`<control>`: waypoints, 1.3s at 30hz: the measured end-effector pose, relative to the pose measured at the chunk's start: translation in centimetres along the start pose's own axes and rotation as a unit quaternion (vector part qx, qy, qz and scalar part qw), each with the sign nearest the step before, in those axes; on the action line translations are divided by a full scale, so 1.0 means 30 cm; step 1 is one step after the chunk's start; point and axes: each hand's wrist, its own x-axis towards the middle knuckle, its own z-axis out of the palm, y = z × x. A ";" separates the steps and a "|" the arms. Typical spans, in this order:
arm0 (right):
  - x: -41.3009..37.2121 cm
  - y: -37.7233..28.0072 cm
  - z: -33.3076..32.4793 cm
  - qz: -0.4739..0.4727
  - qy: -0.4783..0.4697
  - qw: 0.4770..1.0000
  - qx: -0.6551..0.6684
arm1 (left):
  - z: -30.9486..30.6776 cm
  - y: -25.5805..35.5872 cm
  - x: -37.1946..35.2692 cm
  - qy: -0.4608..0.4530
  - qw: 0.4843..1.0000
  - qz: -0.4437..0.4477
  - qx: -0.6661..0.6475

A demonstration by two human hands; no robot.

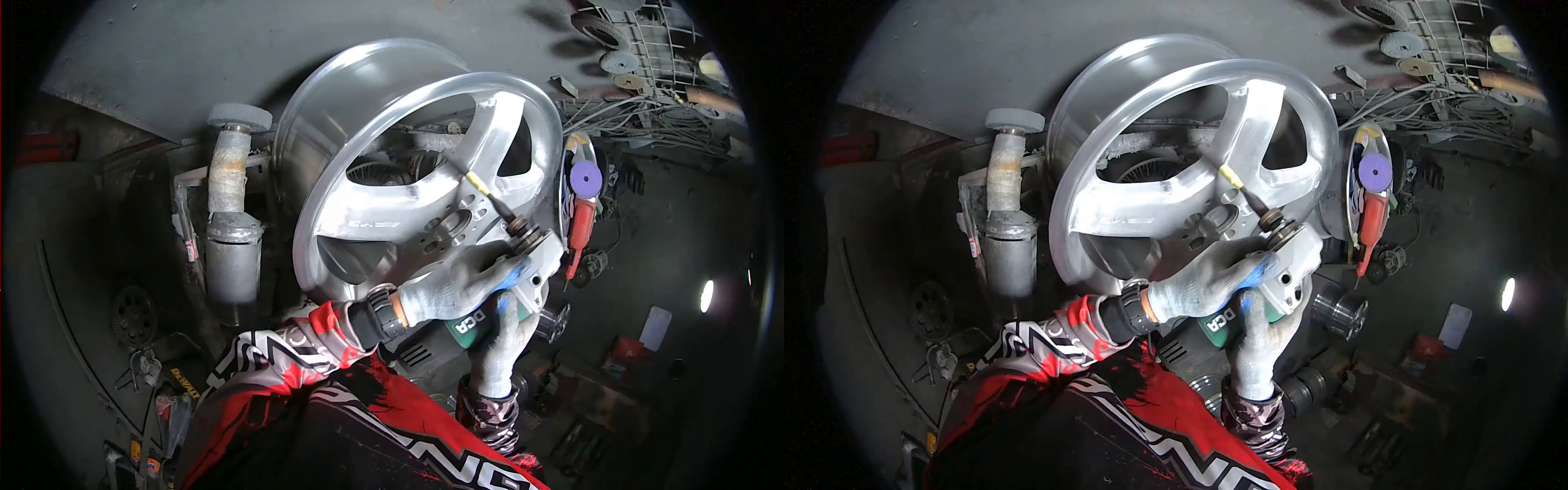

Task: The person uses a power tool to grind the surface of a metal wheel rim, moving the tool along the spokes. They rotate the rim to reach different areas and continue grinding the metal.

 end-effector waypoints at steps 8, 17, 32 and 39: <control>0.014 -0.014 -0.001 -0.017 0.024 0.999 -0.016 | -0.037 0.036 0.088 -0.032 0.978 -0.093 -0.184; -0.028 0.007 -0.006 0.023 0.026 0.999 0.017 | 0.000 0.023 0.006 -0.021 0.996 -0.037 -0.080; 0.010 -0.027 0.008 0.009 0.021 1.000 -0.005 | -0.045 0.089 0.105 -0.016 0.960 -0.167 -0.225; 0.017 -0.031 0.002 -0.016 0.012 1.000 -0.022 | -0.014 0.036 0.073 -0.013 0.995 -0.043 -0.089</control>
